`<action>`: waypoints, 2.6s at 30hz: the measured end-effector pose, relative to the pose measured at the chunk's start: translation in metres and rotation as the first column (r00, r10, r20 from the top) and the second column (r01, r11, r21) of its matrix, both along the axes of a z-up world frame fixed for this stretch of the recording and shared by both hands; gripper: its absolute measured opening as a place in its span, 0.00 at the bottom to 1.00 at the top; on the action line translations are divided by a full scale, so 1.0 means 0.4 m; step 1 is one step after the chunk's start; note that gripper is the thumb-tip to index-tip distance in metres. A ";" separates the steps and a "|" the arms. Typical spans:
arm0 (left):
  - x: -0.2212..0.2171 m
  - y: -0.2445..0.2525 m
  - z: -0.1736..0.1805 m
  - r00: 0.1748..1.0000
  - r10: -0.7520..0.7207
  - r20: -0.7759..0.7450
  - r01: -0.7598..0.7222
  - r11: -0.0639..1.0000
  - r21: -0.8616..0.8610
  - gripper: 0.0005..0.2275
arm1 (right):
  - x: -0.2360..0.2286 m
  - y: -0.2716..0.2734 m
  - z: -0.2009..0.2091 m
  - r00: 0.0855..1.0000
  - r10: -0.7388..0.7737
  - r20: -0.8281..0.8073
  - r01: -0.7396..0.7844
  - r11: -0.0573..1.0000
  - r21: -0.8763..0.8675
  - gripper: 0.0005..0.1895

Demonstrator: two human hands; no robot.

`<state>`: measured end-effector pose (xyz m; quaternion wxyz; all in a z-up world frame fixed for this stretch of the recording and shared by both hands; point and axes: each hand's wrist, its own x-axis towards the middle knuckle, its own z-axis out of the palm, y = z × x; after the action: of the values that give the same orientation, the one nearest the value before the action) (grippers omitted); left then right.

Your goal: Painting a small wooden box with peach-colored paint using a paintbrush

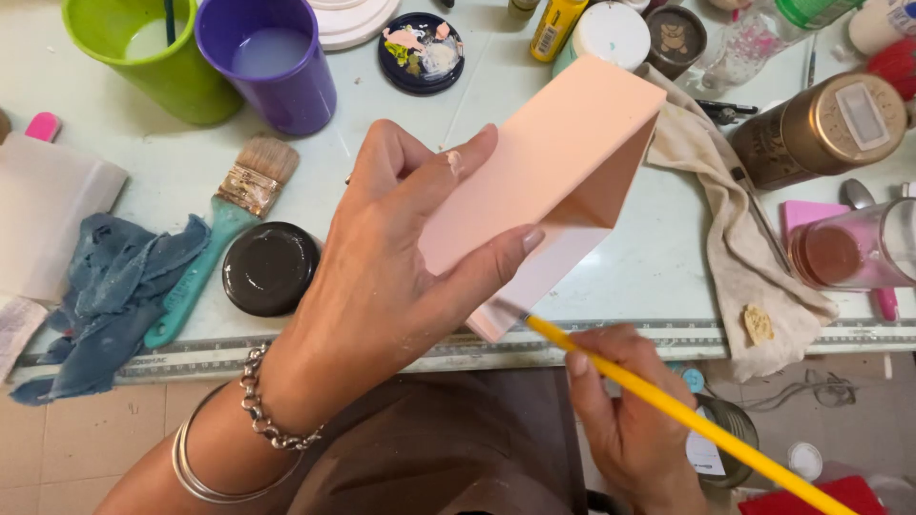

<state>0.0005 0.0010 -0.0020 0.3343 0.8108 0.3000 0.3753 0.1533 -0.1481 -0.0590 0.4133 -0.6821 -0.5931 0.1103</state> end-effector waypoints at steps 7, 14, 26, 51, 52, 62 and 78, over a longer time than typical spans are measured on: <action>0.012 0.020 0.000 0.999 0.013 -0.036 -0.016 0.997 -0.077 0.25 | 0.074 0.047 -0.005 0.965 -0.173 0.196 0.143 0.977 0.157 0.07; 0.018 0.036 -0.001 0.998 0.019 -0.057 -0.027 0.990 -0.137 0.26 | 0.080 0.073 -0.021 0.958 -0.076 0.276 0.063 0.996 0.057 0.07; 0.026 0.022 -0.006 0.998 0.041 -0.040 -0.044 0.996 -0.073 0.20 | 0.084 0.074 0.019 0.990 -0.107 0.097 0.114 0.990 -0.077 0.10; 0.049 -0.009 0.018 0.986 0.059 -0.157 -0.065 0.997 -0.034 0.19 | 0.162 0.037 0.017 0.923 -0.175 0.342 0.187 0.982 0.001 0.07; 0.049 -0.010 0.018 0.988 0.063 -0.144 -0.067 0.997 -0.027 0.19 | 0.165 0.032 0.018 0.925 -0.172 0.338 0.178 0.984 0.013 0.08; 0.053 -0.017 0.025 0.987 0.044 -0.152 -0.055 0.996 -0.069 0.19 | 0.151 0.022 -0.020 0.902 -0.104 0.419 0.100 0.995 0.032 0.07; 0.056 -0.025 0.027 0.992 0.041 -0.117 -0.046 0.998 -0.041 0.21 | 0.064 0.050 -0.007 0.967 -0.207 -0.146 0.197 0.977 -0.083 0.09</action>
<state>0.0228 -0.0090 0.0087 0.3255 0.8171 0.3446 0.3280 0.1790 -0.1280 -0.0618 0.4436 -0.7421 -0.4827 0.1400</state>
